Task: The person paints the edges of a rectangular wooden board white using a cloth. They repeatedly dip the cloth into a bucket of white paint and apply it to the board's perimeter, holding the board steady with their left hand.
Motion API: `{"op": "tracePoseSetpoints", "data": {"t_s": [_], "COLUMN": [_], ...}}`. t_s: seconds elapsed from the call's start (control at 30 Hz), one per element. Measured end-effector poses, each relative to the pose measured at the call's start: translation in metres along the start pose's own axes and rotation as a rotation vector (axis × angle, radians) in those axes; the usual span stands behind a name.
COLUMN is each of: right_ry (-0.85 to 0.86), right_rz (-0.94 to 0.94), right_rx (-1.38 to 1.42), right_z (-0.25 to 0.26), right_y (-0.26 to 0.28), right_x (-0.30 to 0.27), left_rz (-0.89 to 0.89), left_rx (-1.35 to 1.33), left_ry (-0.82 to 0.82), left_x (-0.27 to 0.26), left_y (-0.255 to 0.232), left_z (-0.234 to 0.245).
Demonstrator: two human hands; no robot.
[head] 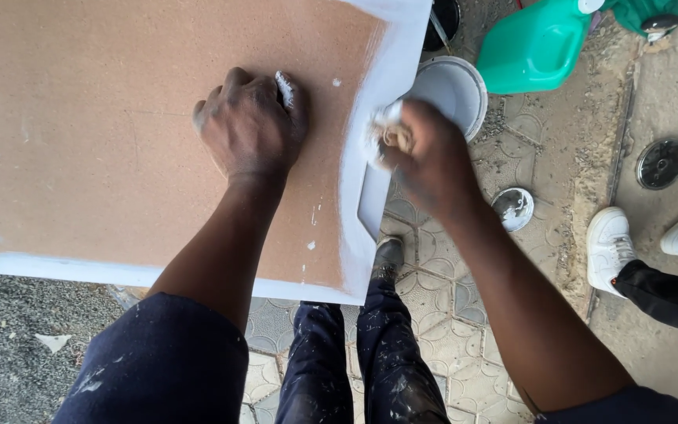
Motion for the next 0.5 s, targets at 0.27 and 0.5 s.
{"op": "tracePoseSetpoints", "data": {"t_s": [0.27, 0.5], "right_ry": [0.536, 0.05], "right_rz": [-0.425, 0.195], "right_rx": [0.364, -0.107], "right_z": [-0.013, -0.019], "right_y": [-0.012, 0.016], "right_x": [-0.078, 0.028], "left_rz": [0.007, 0.018], "left_rx": [0.009, -0.053], "left_ry": [0.0, 0.063], "left_x": [-0.004, -0.004], "left_y": [0.003, 0.006], "left_z": [-0.004, -0.007]}}
Point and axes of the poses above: each hand's wrist, its own x-axis towards the middle knuckle, its own z-axis out of the back of the hand, y = z × x, the point moved 8 cm from there along x, towards the middle knuckle, and after that the axes turned 9 degrees about -x, right-handed, at the moved point
